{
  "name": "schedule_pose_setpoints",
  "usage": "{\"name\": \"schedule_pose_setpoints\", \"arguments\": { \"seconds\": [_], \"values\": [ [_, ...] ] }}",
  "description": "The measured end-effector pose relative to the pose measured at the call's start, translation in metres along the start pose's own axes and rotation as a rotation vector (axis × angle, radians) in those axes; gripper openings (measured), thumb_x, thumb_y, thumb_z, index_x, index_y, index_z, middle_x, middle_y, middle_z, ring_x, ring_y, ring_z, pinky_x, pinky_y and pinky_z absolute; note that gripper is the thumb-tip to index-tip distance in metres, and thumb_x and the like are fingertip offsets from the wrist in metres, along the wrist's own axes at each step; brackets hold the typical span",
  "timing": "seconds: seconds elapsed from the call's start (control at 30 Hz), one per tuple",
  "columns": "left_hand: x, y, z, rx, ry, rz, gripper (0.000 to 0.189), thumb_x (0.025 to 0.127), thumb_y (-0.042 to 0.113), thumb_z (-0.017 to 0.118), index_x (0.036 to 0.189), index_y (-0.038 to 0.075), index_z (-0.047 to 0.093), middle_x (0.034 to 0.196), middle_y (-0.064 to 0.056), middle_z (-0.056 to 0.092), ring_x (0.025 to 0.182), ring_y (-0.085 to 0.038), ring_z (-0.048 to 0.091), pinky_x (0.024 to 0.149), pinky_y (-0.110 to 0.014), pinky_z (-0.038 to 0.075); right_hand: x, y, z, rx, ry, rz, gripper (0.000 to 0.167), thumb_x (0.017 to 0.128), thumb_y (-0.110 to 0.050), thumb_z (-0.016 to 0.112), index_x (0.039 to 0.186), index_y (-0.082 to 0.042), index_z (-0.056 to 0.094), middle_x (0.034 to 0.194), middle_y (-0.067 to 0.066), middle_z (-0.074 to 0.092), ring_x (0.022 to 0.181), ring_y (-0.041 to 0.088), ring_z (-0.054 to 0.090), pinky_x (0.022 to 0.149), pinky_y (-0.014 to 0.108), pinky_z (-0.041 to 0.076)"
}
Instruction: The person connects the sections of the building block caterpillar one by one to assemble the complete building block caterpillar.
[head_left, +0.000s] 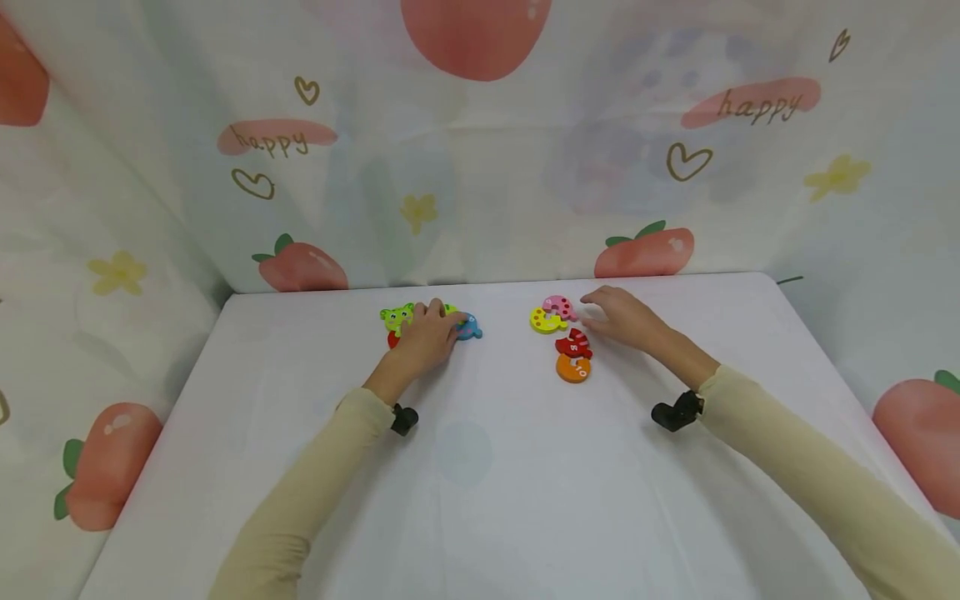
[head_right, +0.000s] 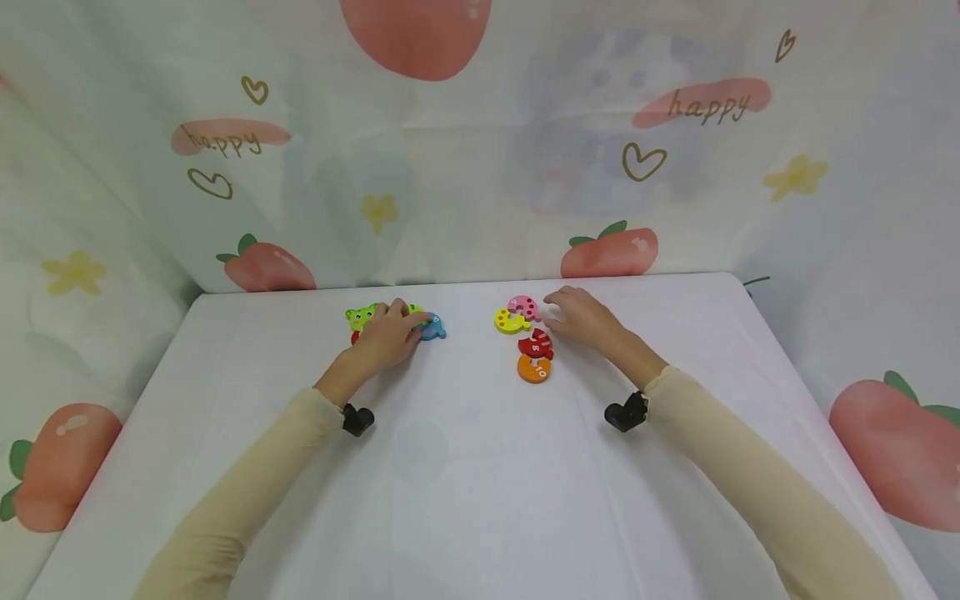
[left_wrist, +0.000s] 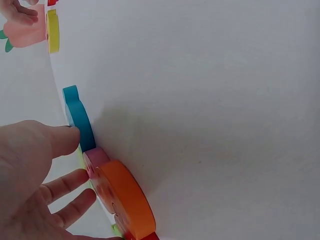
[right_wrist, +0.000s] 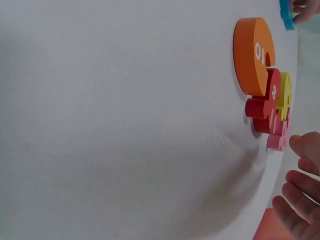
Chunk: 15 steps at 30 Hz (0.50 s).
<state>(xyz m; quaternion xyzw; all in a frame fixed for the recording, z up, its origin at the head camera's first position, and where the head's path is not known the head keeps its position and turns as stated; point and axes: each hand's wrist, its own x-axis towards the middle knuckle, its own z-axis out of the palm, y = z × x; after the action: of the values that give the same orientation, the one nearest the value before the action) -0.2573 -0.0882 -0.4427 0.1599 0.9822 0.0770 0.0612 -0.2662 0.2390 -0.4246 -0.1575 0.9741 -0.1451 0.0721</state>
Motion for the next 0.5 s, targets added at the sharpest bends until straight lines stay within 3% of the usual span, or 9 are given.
{"name": "schedule_pose_setpoints", "arguments": {
  "seconds": [0.3, 0.5],
  "values": [
    [0.002, -0.001, 0.003, 0.009, 0.018, 0.012, 0.038, 0.100, 0.028, 0.052, 0.138, 0.031, 0.052, 0.128, -0.015, 0.047, 0.118, -0.034, 0.045, 0.094, -0.055, 0.049, 0.006, -0.018, 0.001, 0.029, -0.042, -0.011, 0.050, 0.091, -0.020, 0.066, 0.135, 0.001, 0.053, 0.138, 0.024, 0.051, 0.131, 0.040, 0.044, 0.106, 0.055, 0.043],
    [0.002, -0.001, 0.007, 0.030, 0.029, 0.012, 0.039, 0.100, 0.030, 0.052, 0.140, 0.032, 0.051, 0.129, -0.014, 0.047, 0.118, -0.032, 0.045, 0.096, -0.052, 0.048, 0.019, -0.031, 0.006, 0.060, -0.059, -0.037, 0.053, 0.088, -0.019, 0.070, 0.136, -0.003, 0.053, 0.136, 0.022, 0.050, 0.121, 0.036, 0.049, 0.099, 0.051, 0.050]
  ]
}}
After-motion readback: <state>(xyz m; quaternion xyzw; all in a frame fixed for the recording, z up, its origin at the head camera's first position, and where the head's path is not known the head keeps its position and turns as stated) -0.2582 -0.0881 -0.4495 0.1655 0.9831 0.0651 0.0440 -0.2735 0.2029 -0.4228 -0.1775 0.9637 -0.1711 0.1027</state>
